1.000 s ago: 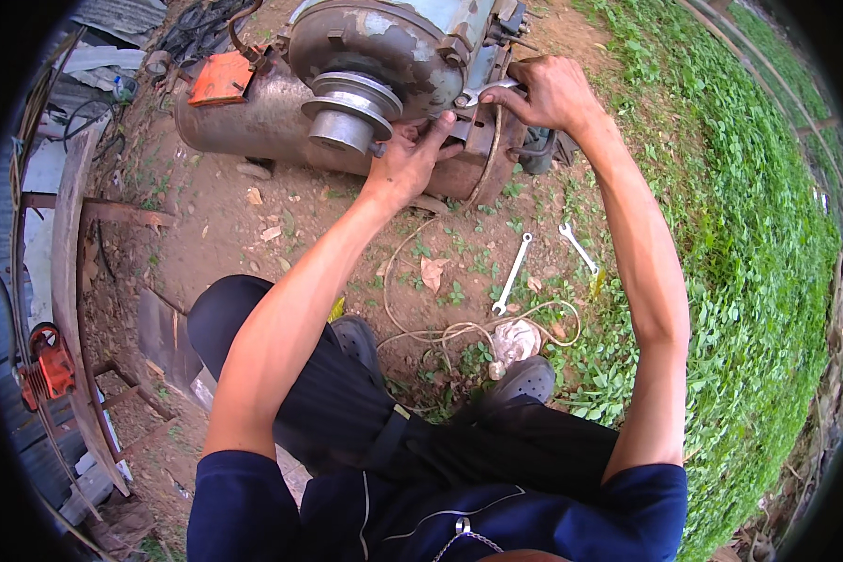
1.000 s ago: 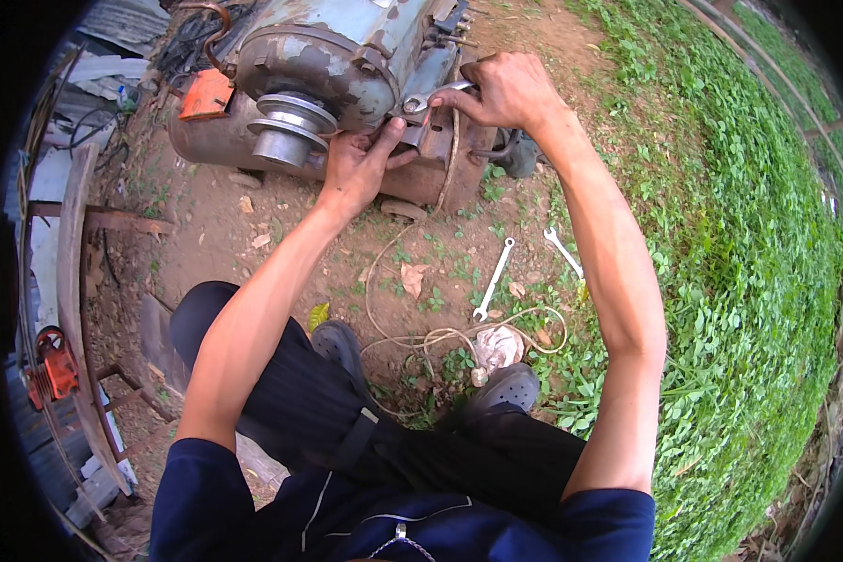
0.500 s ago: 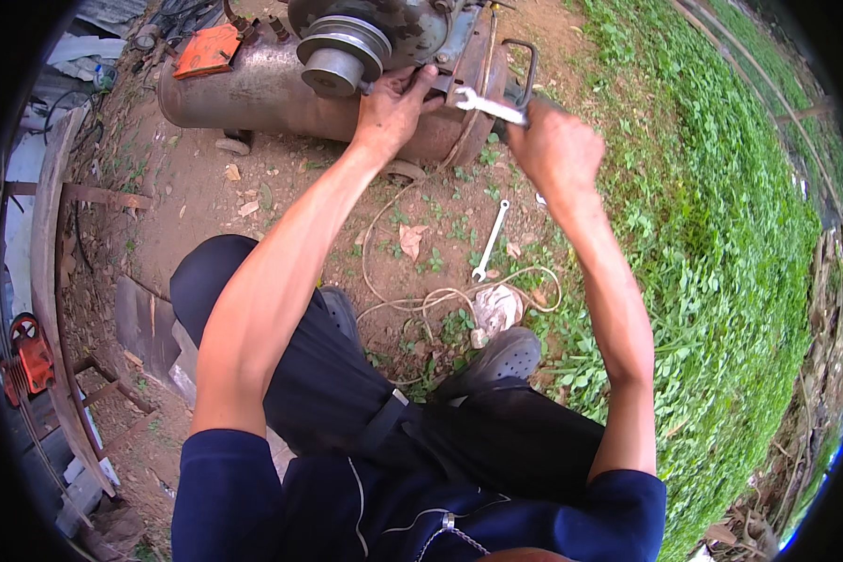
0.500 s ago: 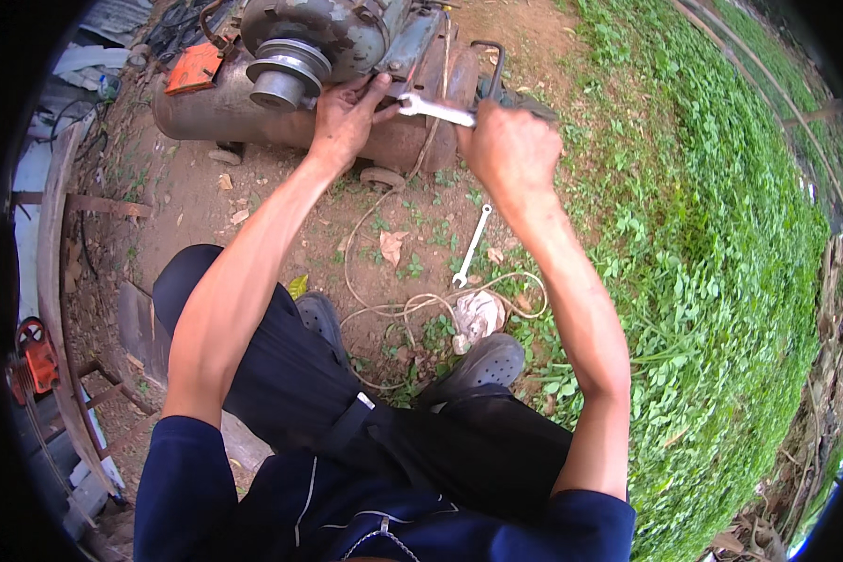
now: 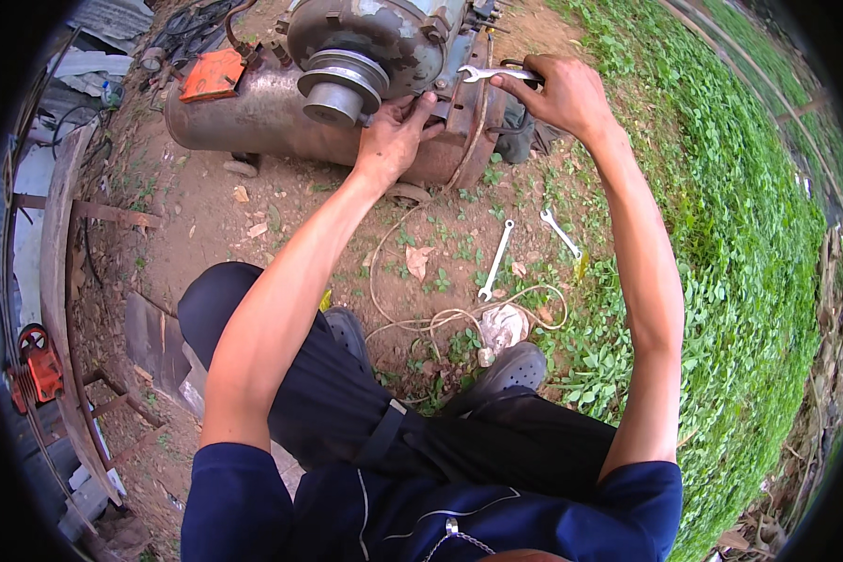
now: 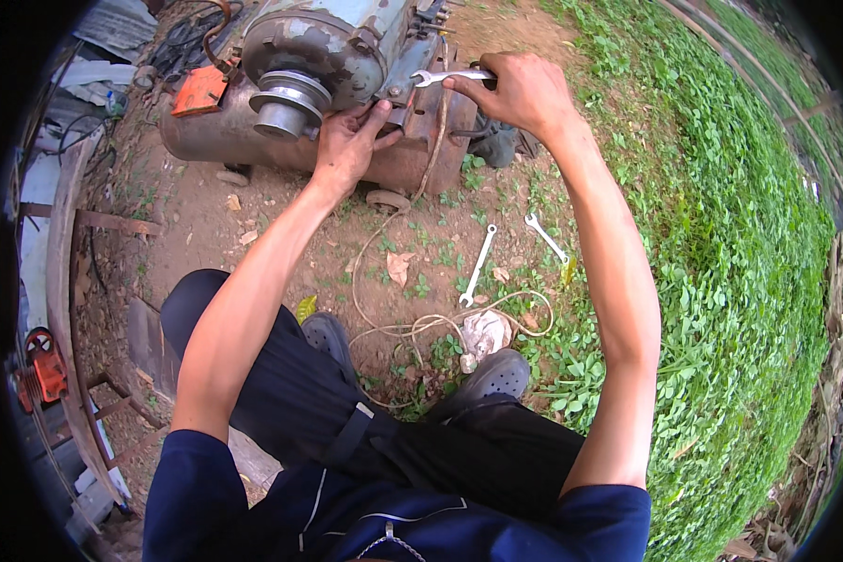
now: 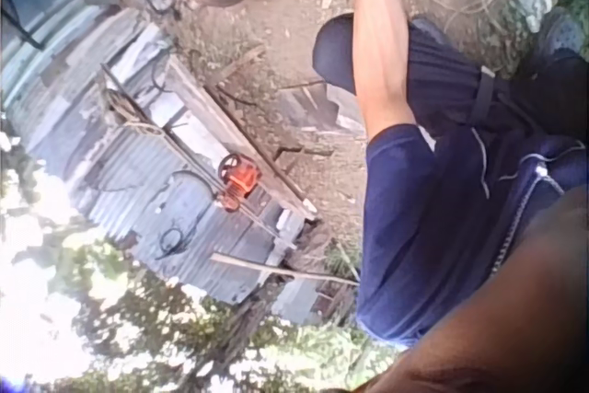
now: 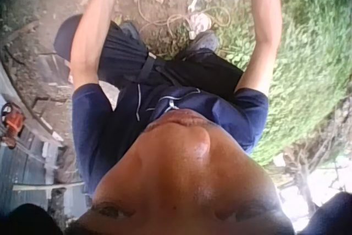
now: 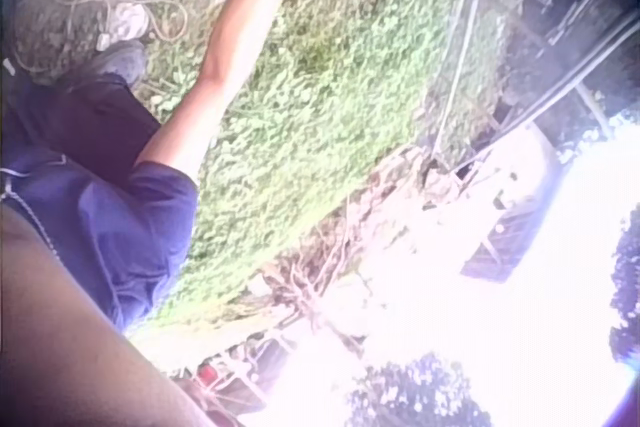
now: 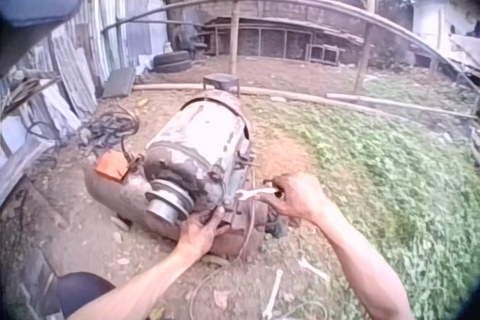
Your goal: The person uses a wrench to tighten or loosen bolts on a compressor motor assembly mounted on a large horizontal tank.
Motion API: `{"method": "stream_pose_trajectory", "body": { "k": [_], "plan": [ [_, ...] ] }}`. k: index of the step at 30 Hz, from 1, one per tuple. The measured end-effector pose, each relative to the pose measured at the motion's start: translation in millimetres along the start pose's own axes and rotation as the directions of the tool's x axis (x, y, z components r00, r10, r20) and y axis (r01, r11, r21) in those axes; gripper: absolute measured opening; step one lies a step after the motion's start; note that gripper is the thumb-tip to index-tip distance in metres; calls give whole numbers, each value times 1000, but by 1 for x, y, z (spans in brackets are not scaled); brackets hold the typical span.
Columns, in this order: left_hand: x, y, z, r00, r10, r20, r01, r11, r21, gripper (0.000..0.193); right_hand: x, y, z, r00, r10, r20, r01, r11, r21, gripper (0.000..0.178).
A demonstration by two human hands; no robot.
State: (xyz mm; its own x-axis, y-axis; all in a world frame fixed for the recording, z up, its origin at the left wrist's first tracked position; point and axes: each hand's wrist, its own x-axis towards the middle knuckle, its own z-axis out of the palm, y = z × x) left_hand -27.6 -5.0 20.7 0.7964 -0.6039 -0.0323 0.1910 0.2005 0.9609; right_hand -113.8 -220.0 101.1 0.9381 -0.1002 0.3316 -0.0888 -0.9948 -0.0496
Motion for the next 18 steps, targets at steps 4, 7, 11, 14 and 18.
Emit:
{"method": "stream_pose_trajectory", "body": {
  "k": [4,7,11,14,18],
  "plan": [
    [-2,1,1,1000,12,9,-12,1000,5,37,23,6,4,995,-77,63,77,997,15,61],
    [-2,4,-1,1000,11,23,-12,1000,24,37,37,5,7,987,-136,89,133,991,33,64],
    [0,3,-5,998,-20,60,18,999,39,37,50,4,4,966,-225,125,227,974,3,67],
    [2,2,-8,996,-41,80,37,998,51,35,56,5,7,954,-275,121,279,960,-13,68],
    [1,3,-7,996,-58,75,53,996,68,35,61,11,19,933,-354,65,353,935,26,70]
  ]
}}
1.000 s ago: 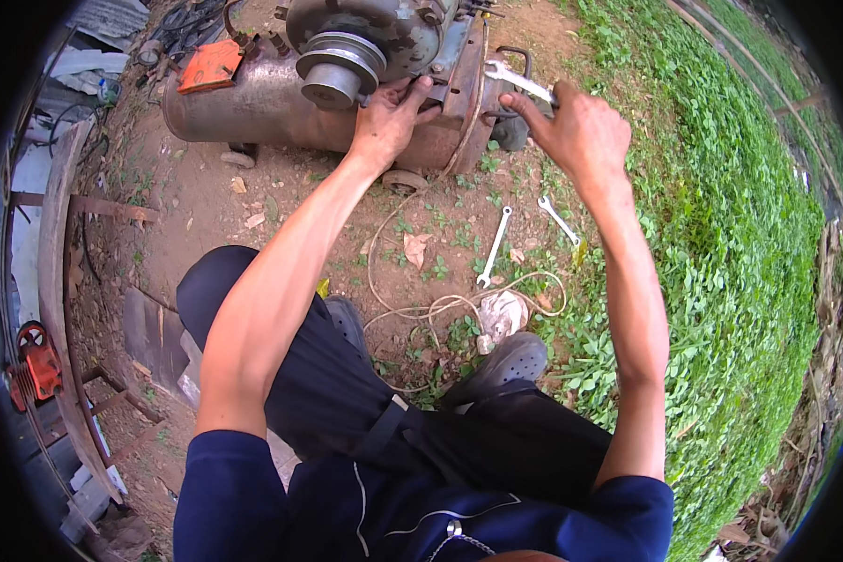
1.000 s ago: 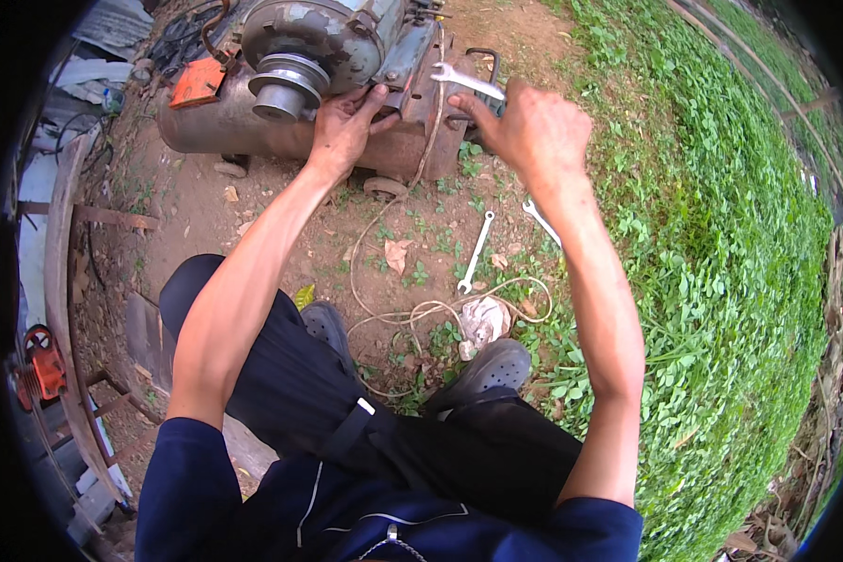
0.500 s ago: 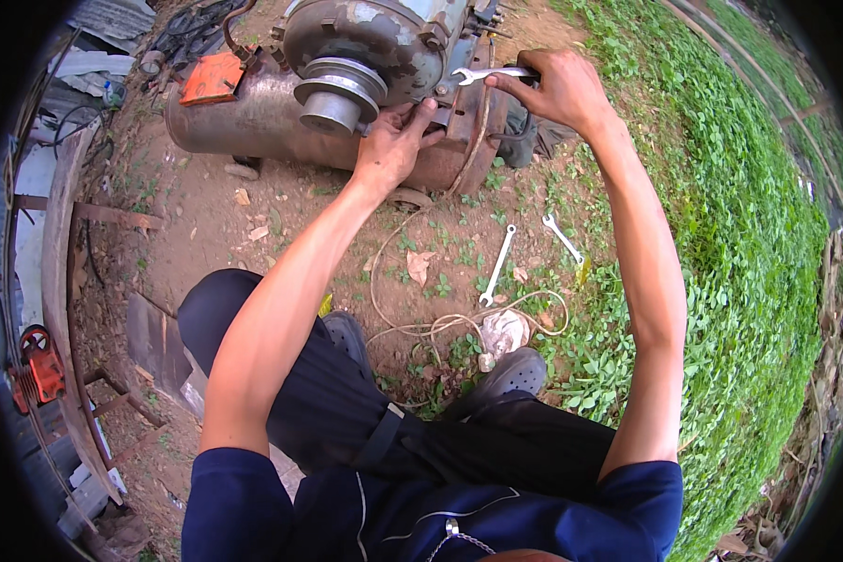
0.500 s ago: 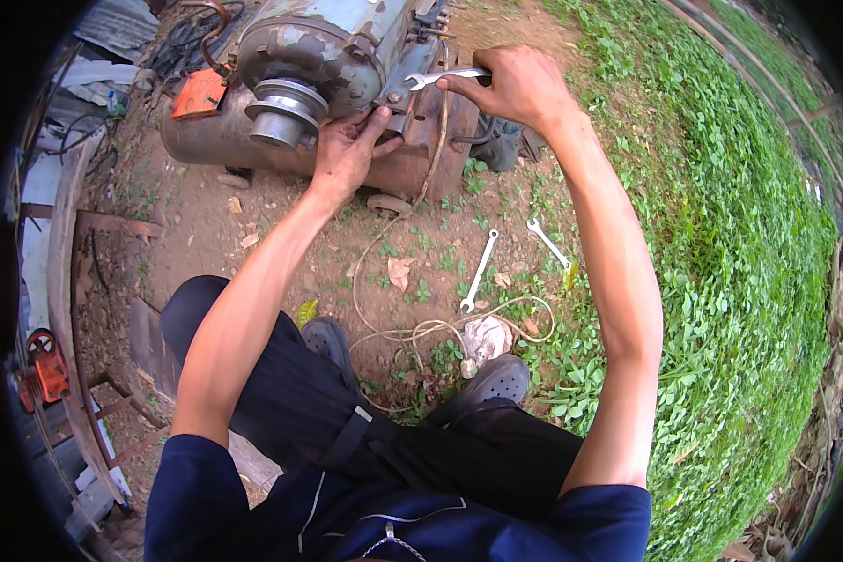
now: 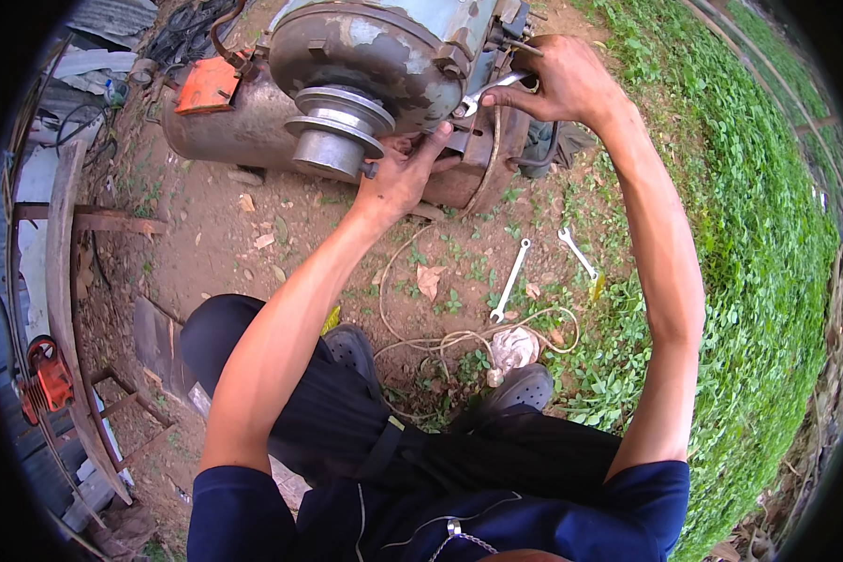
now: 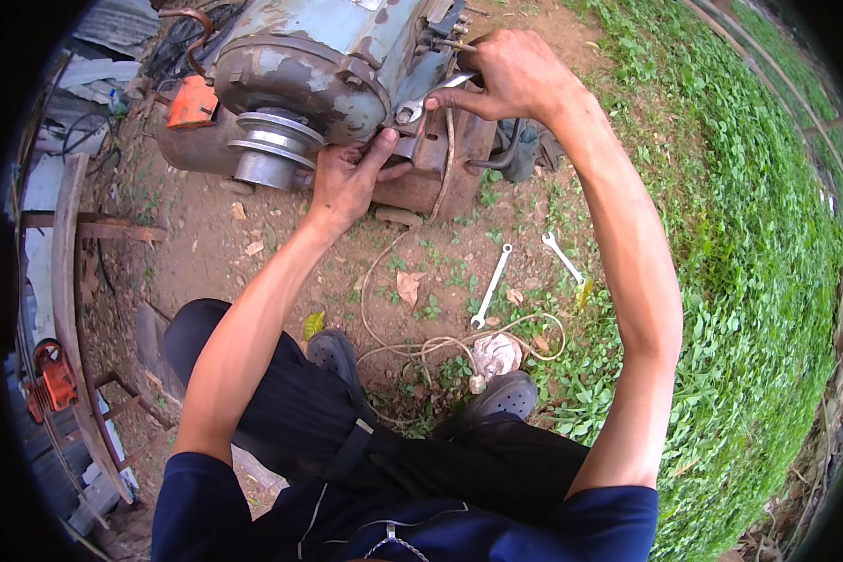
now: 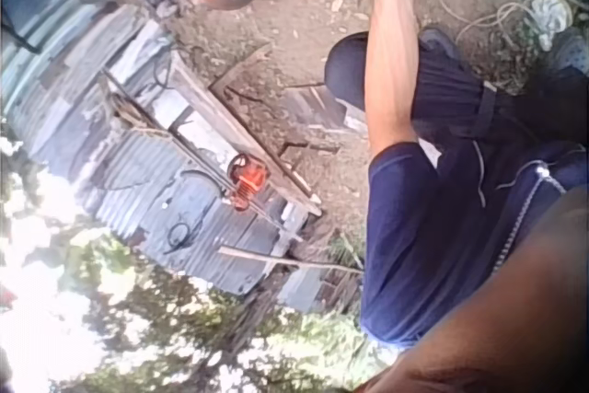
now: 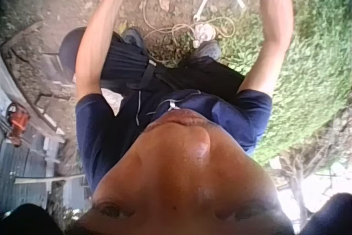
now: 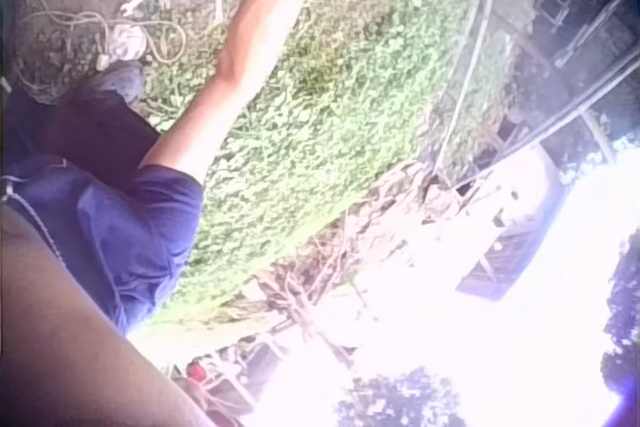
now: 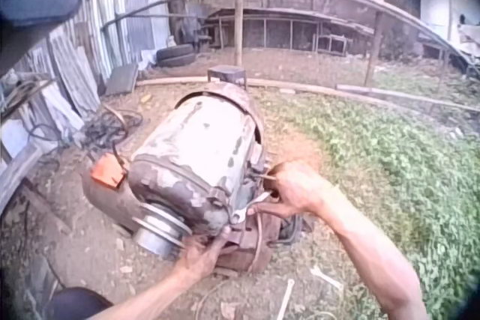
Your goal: The person uses a wrench to tighten or loosen bolts on a compressor motor assembly mounted on a large horizontal tank.
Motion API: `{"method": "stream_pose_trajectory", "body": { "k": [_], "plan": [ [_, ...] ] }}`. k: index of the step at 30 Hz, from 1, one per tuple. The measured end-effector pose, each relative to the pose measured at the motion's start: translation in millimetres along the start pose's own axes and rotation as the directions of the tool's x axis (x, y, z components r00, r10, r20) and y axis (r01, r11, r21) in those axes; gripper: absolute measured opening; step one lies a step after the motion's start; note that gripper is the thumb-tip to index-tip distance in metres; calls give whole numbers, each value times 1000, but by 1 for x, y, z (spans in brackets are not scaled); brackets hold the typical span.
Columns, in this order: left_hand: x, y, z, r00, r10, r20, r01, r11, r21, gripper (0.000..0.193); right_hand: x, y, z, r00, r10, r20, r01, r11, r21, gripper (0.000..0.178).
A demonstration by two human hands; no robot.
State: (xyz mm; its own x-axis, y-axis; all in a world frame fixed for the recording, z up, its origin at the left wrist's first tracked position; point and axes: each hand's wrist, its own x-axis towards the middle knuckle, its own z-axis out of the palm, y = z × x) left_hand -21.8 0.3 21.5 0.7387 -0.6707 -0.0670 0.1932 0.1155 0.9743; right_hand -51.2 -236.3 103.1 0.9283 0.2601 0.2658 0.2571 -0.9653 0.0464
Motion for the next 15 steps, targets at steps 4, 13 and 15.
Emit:
{"method": "stream_pose_trajectory", "body": {
  "k": [4,13,15],
  "plan": [
    [-1,0,3,1000,18,-22,-18,1000,12,35,6,6,6,998,-63,-22,64,997,48,71],
    [-1,1,6,998,62,-14,-61,998,33,36,3,22,35,963,-143,-230,130,989,-69,62],
    [-1,0,1,998,66,-17,-65,997,48,37,0,8,31,971,-55,-232,30,993,-111,63]
  ]
}}
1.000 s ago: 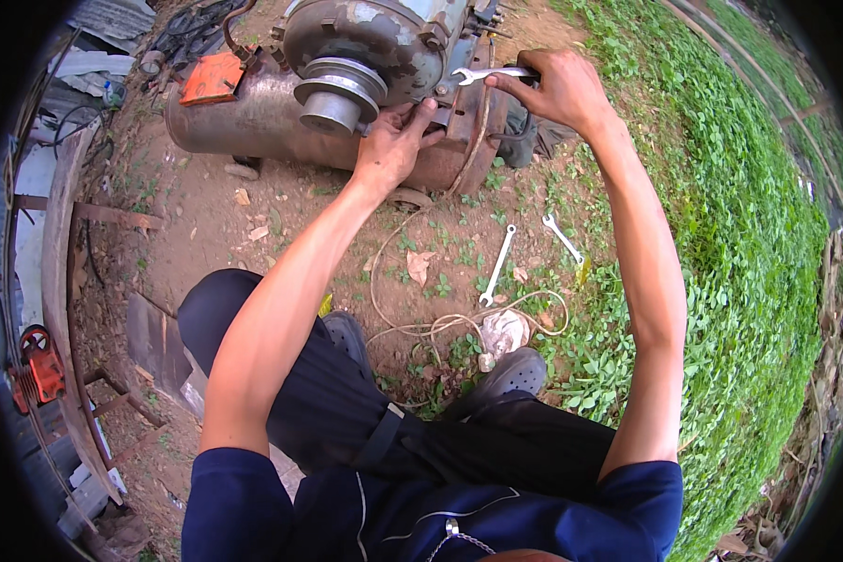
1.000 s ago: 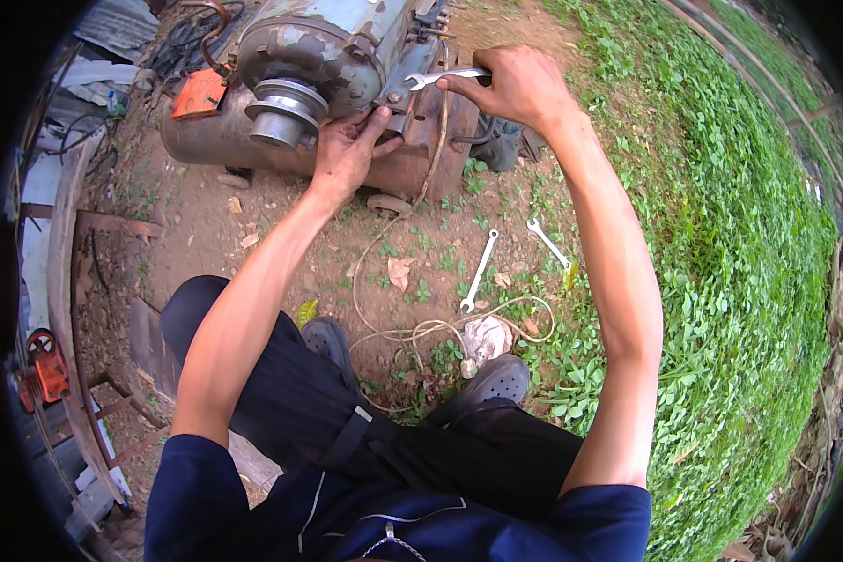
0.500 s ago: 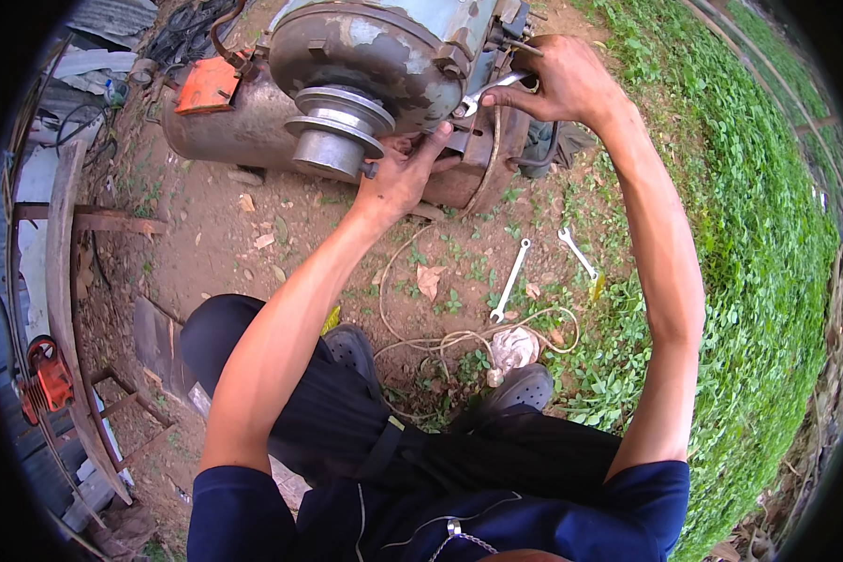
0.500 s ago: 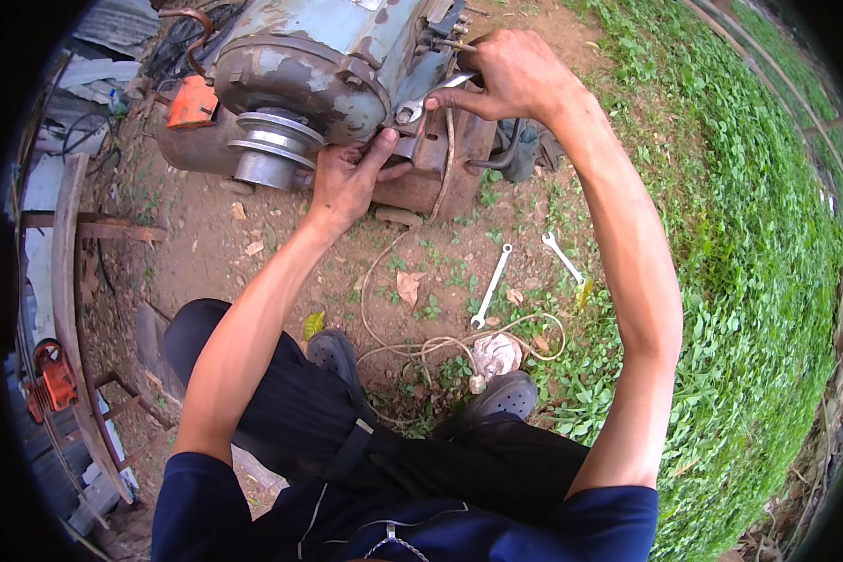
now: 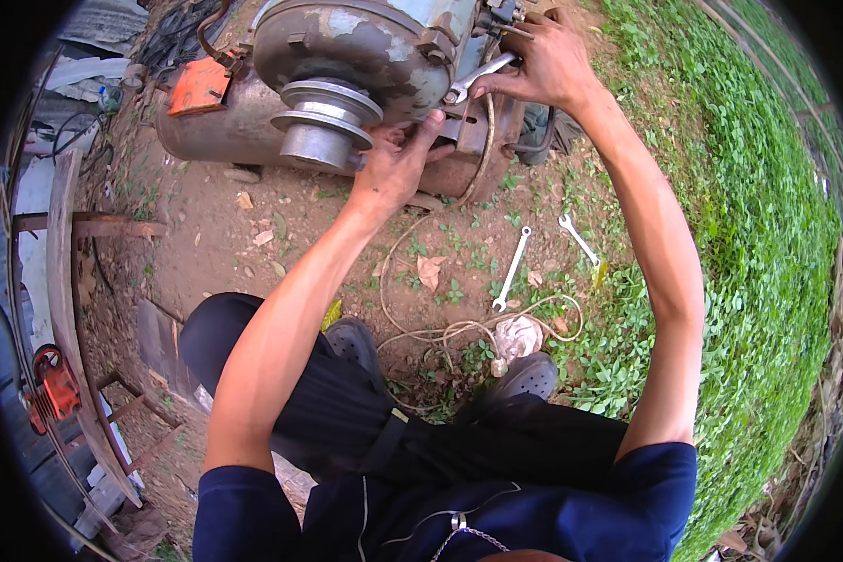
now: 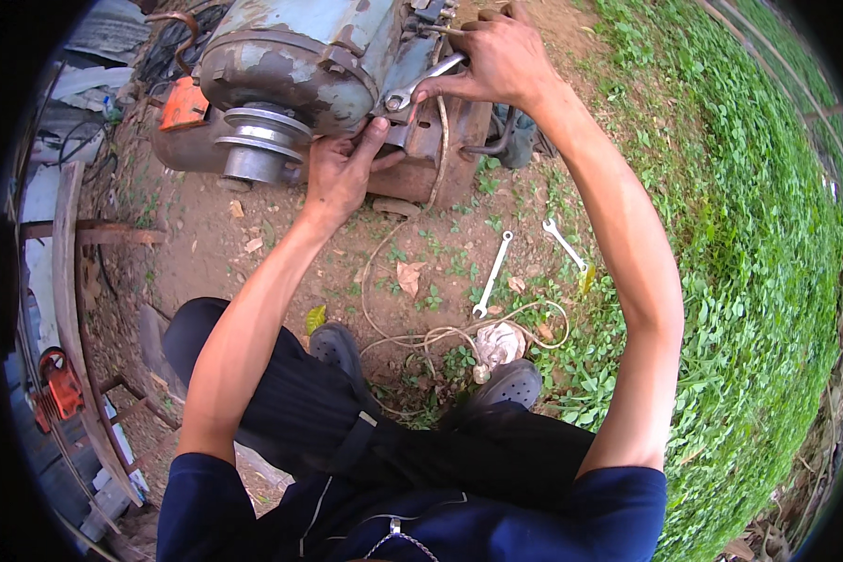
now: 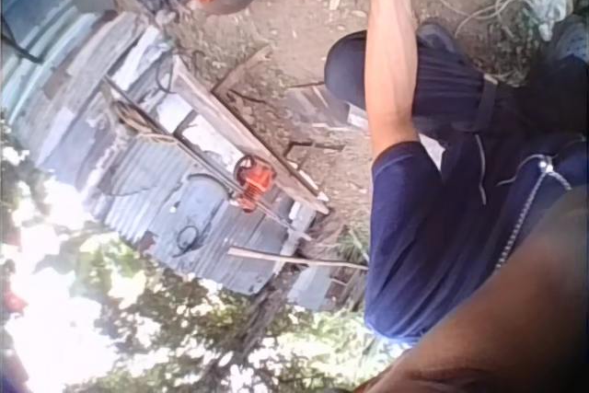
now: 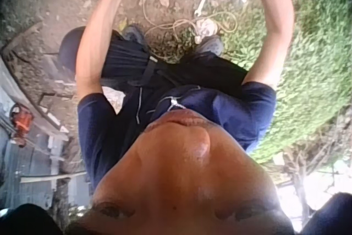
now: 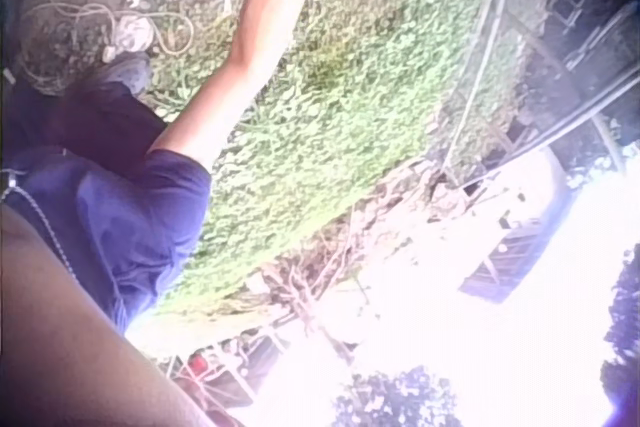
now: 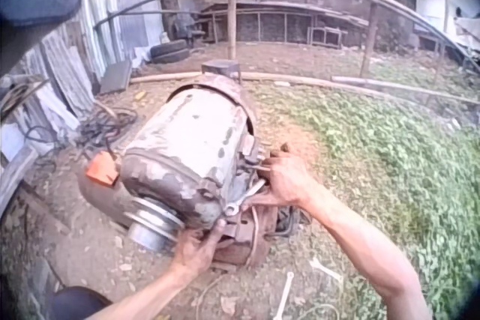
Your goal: The person uses a wrench to tighten or loosen bolts on a compressor motor assembly mounted on a large horizontal tank.
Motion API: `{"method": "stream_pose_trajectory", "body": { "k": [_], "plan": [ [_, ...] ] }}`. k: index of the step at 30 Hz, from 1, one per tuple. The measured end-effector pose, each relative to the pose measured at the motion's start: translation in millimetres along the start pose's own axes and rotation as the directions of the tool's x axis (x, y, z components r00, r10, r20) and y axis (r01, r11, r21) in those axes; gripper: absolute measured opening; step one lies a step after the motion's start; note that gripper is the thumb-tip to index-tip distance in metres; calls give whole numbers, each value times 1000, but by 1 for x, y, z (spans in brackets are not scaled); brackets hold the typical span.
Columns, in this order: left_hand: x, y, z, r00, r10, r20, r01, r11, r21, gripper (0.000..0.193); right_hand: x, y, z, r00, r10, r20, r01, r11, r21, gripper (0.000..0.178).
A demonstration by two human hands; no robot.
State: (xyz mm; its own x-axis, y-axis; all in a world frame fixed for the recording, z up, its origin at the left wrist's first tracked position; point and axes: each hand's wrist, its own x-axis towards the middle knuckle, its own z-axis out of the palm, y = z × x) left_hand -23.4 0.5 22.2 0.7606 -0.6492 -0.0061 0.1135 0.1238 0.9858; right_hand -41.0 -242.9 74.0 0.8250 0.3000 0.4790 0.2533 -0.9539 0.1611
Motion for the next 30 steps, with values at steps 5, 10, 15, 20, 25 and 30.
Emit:
{"method": "stream_pose_trajectory", "body": {
  "k": [5,10,15,20,25,30],
  "plan": [
    [1,0,2,1000,-5,13,5,1000,-10,36,-6,13,7,999,-35,22,34,999,36,66],
    [1,-1,1,1000,15,20,-15,1000,3,37,10,28,4,919,-323,-225,357,925,131,55],
    [1,1,1,1000,-9,27,9,1000,-8,37,-5,8,3,998,-28,54,24,997,75,69],
    [0,0,0,1000,-15,14,16,1000,-27,37,1,-7,-15,984,93,152,-106,991,78,71],
    [-1,4,3,999,18,39,-17,1000,-21,37,-1,-9,-21,978,131,162,-152,980,129,74],
    [-1,4,2,1000,6,31,-5,1000,-25,38,-2,-11,-15,971,163,174,-175,983,52,76]
  ]
}}
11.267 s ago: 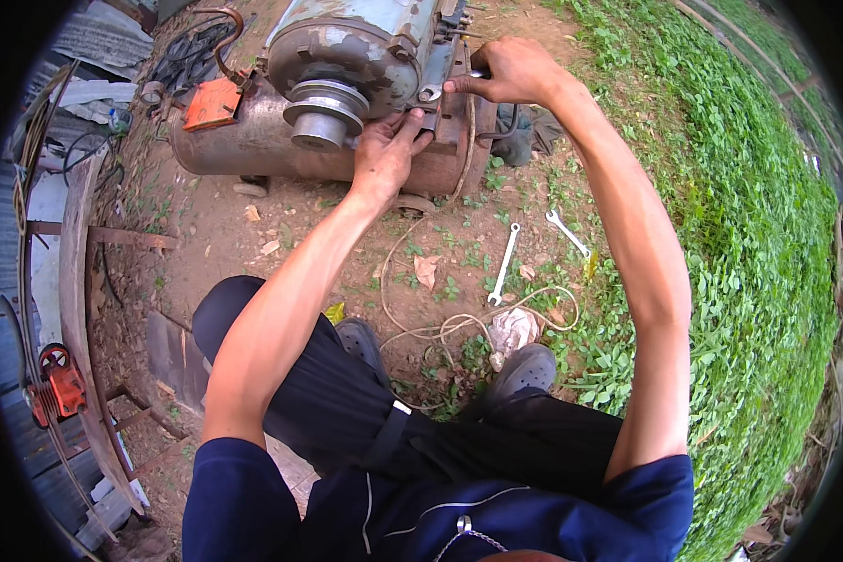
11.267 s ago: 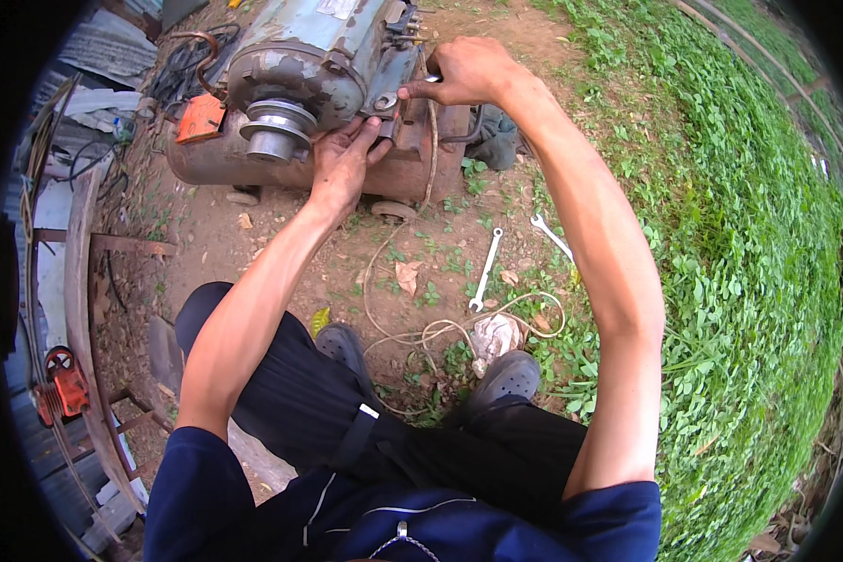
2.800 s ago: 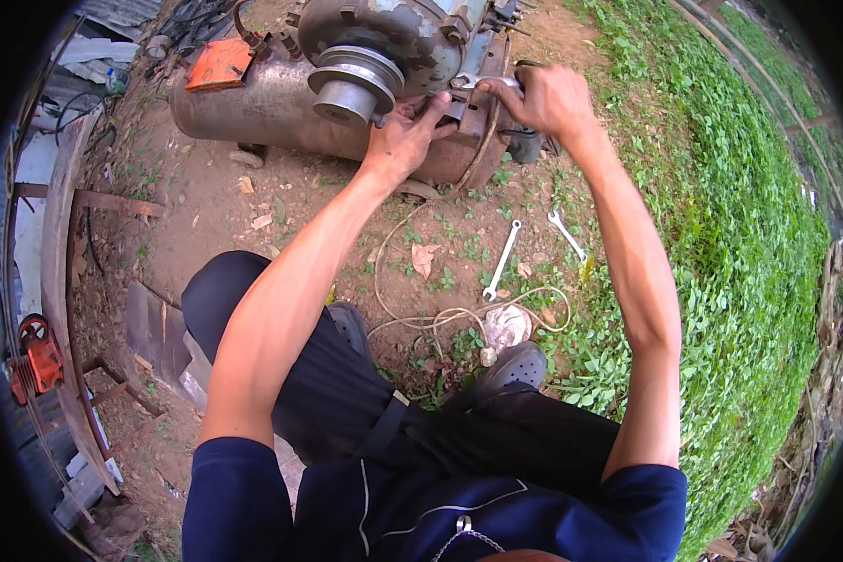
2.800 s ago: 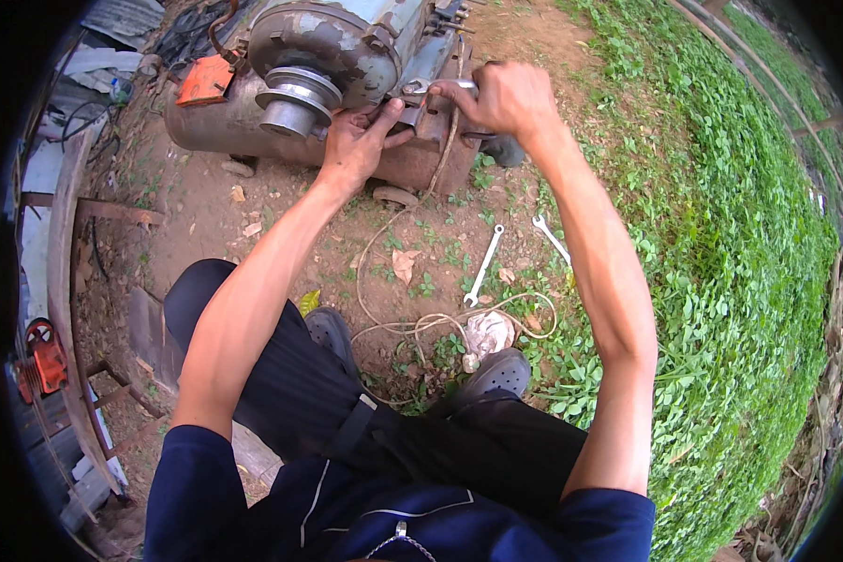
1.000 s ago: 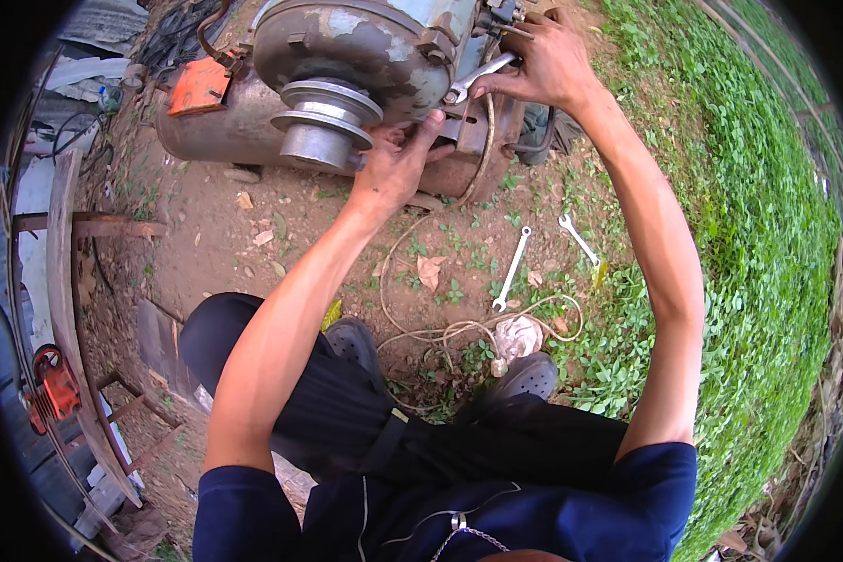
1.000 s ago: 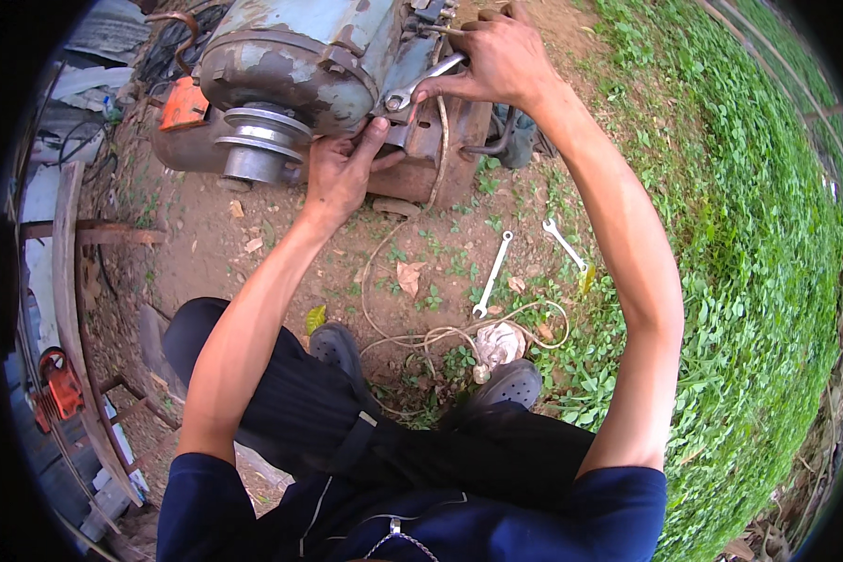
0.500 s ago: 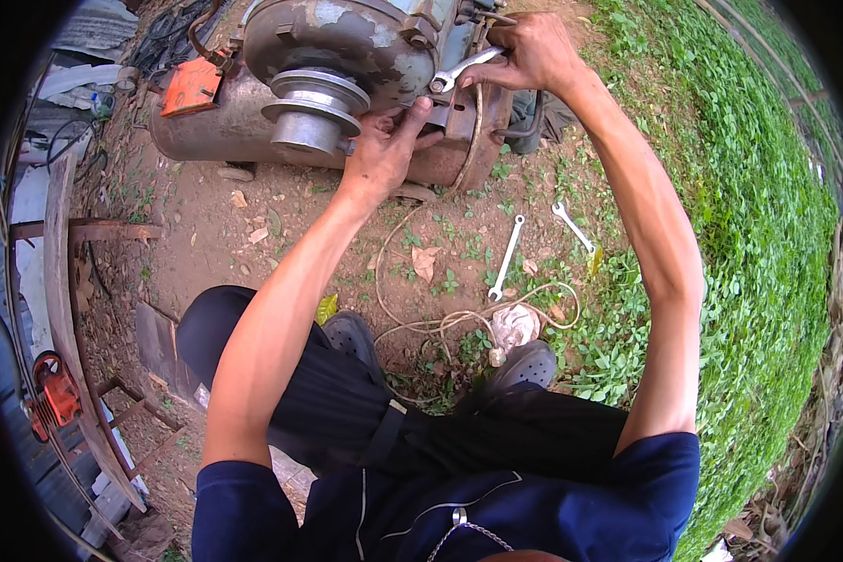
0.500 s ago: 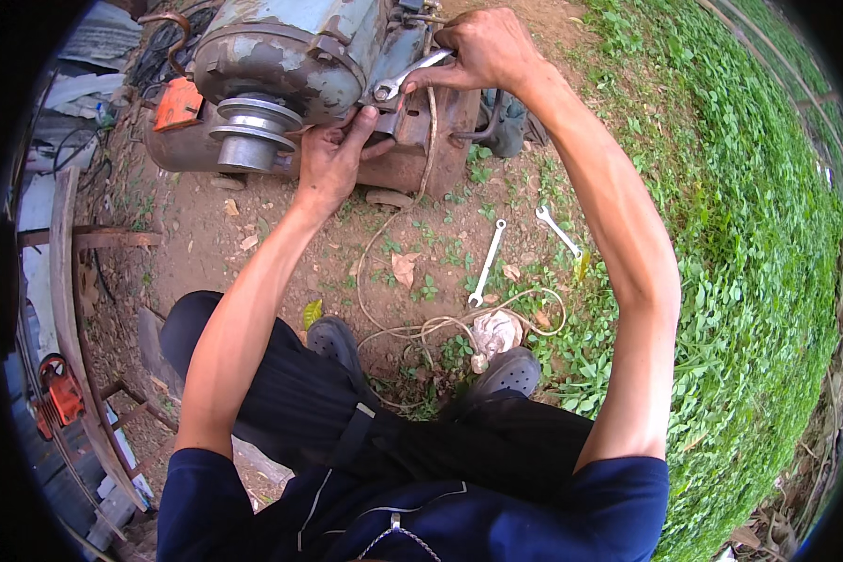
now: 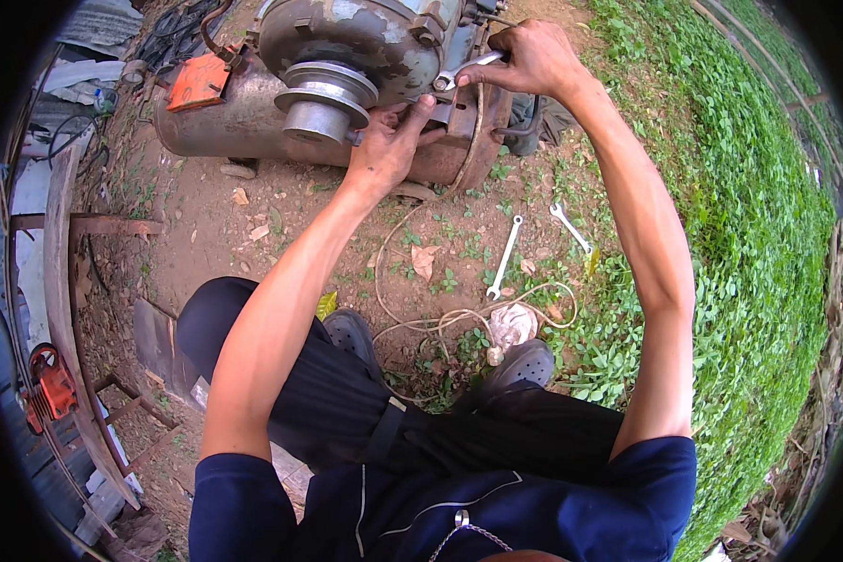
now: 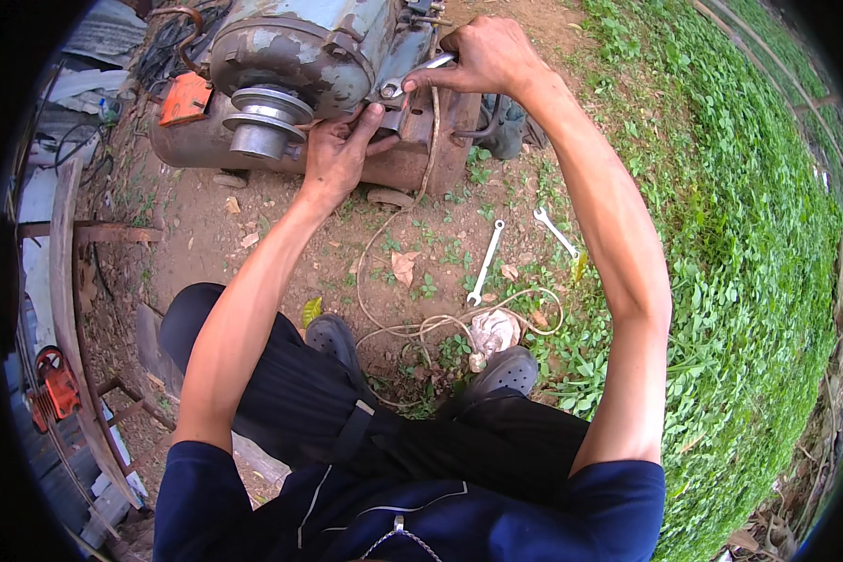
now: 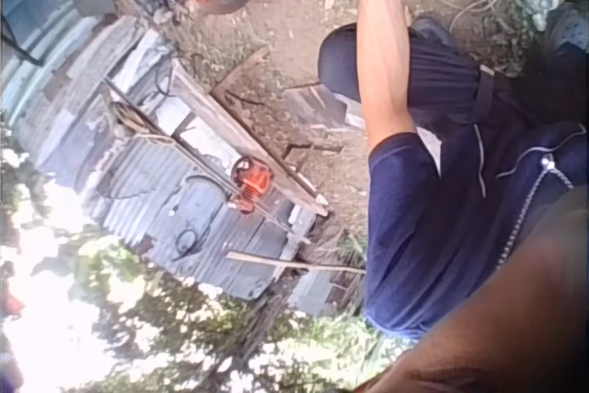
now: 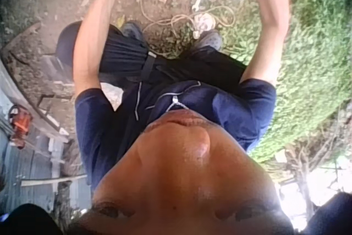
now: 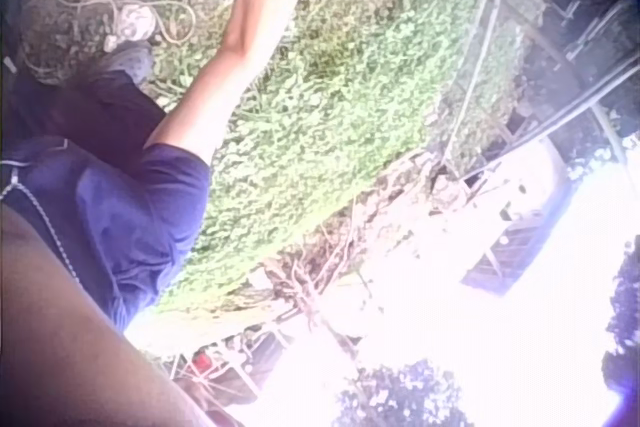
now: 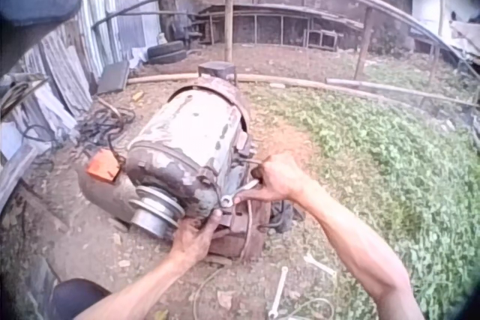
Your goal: The person uses a wrench to tighten or loosen bolts on a compressor motor assembly mounted on a large horizontal tank.
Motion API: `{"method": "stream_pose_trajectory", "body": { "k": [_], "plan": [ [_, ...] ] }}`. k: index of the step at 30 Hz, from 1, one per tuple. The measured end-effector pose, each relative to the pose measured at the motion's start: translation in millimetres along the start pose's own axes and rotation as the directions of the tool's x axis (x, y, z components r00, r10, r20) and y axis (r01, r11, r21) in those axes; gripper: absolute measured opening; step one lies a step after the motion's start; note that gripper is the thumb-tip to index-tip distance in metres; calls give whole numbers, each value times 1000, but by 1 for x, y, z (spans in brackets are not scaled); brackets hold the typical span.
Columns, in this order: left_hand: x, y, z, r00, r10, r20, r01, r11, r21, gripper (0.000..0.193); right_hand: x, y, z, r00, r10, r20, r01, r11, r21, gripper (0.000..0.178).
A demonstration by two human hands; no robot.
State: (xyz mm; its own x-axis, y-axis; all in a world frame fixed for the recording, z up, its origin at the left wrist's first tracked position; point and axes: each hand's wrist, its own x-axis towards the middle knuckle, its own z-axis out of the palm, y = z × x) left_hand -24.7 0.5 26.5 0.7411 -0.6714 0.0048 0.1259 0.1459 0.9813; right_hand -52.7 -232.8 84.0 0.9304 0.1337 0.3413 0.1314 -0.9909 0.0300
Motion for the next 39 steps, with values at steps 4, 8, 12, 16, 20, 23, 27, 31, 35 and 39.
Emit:
{"method": "stream_pose_trajectory", "body": {
  "k": [4,8,12,16,20,23,27,31,35,39],
  "plan": [
    [2,-2,-1,1000,-4,-5,4,1000,-1,38,-2,-1,-1,999,43,9,-43,999,-10,77],
    [3,-5,-1,1000,-9,-1,9,1000,-28,39,-3,-4,-4,997,75,34,-73,996,-60,77],
    [2,-7,-3,1000,-19,-15,19,999,-40,40,-4,-8,-5,996,85,36,-81,990,-115,77],
    [1,-4,1,998,-10,-65,6,999,-53,29,-6,-10,-9,997,79,13,-77,988,-132,75],
    [2,-5,0,999,3,-41,-6,998,-55,29,-7,-5,-4,999,26,-38,-31,992,-124,74],
    [2,-5,6,998,16,-64,-21,997,-70,29,-6,-3,-6,999,-10,-47,6,996,-88,75],
    [1,-4,1,998,13,-57,-15,999,-45,30,4,-5,-16,993,45,109,-33,993,-112,80],
    [2,-4,4,999,8,-49,-12,998,-64,31,7,-2,-19,994,38,104,-26,994,-110,81],
    [2,-5,5,998,7,-58,-11,997,-70,31,4,15,-25,982,170,81,-164,983,-81,79],
    [0,-4,2,999,12,-51,-15,999,-52,30,-19,10,-41,967,239,84,-228,965,-126,76]
  ]
}}
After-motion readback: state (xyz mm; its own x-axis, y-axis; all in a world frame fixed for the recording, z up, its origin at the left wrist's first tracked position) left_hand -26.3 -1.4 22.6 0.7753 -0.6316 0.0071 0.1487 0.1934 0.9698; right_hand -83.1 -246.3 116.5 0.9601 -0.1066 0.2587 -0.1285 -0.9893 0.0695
